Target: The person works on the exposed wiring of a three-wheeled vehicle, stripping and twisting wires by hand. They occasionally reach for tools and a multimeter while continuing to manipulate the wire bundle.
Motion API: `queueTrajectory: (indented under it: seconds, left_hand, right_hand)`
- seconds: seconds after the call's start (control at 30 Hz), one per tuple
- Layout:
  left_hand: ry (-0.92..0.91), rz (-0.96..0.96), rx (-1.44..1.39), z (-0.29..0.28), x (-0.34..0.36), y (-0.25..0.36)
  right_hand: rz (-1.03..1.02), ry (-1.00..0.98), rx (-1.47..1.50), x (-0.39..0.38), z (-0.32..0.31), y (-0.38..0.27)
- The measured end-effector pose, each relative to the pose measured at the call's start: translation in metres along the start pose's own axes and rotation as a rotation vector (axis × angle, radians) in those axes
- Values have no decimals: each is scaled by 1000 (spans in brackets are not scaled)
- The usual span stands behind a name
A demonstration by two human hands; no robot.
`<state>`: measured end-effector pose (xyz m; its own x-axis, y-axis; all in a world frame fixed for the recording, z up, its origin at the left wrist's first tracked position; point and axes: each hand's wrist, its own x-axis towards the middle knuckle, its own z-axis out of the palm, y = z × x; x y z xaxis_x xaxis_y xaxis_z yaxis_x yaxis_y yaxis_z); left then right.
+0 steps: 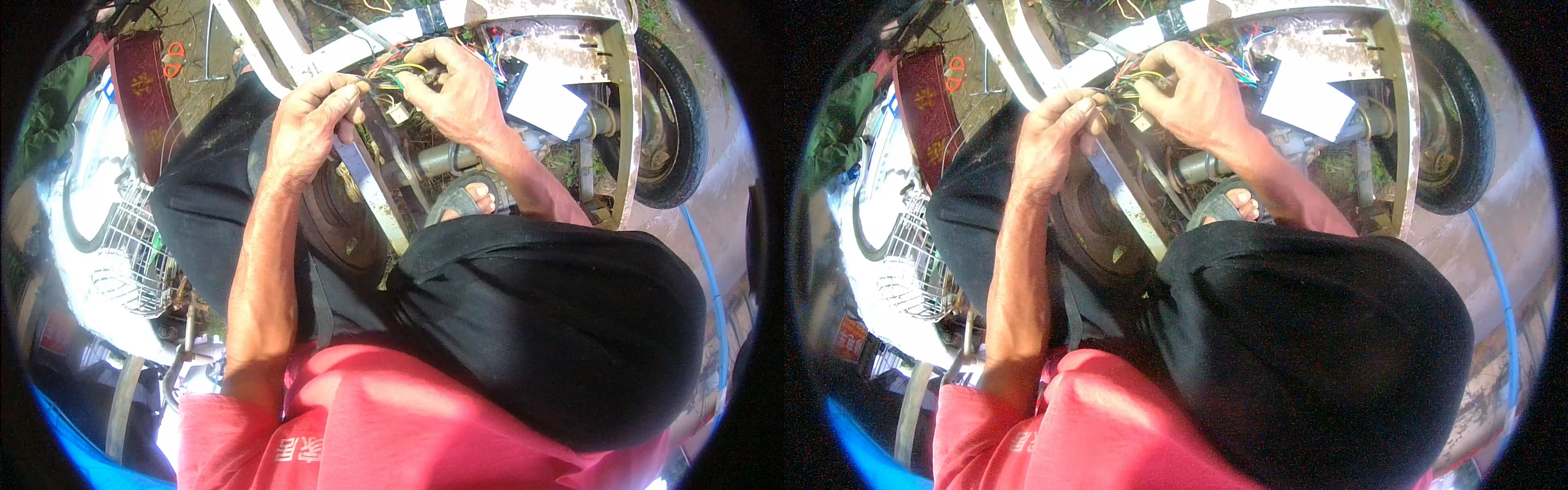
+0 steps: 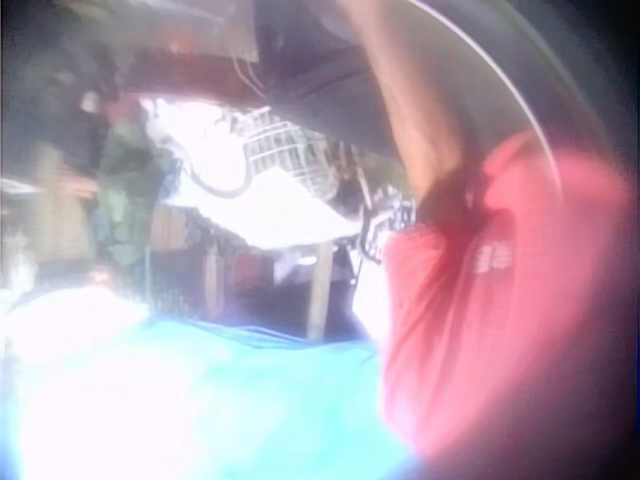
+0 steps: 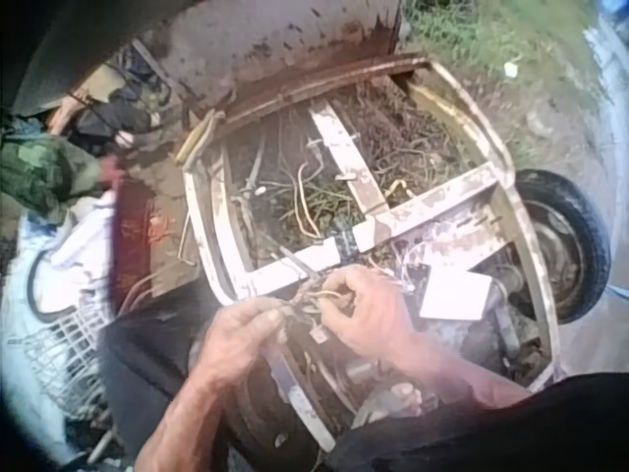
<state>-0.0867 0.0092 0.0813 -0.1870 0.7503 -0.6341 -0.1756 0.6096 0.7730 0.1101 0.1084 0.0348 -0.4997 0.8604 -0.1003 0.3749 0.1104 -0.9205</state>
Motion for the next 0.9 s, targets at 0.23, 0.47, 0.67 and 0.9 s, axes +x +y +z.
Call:
queueTrajectory:
  seconds: [0.23, 0.47, 0.67, 0.9]
  left_hand:
    - [89, 69, 326, 3, -3, 12]
    - [94, 79, 427, 4, -1, 27]
    - [273, -15, -137, 18, 15, 12]
    - [274, 71, -373, 24, 8, 6]
  right_hand:
    - [-323, 123, -208, -5, 8, -21]
    - [-430, 6, -302, 5, 14, -18]
    - [-251, 24, -286, 4, 14, -26]
    - [48, -48, -184, 1, 8, -36]
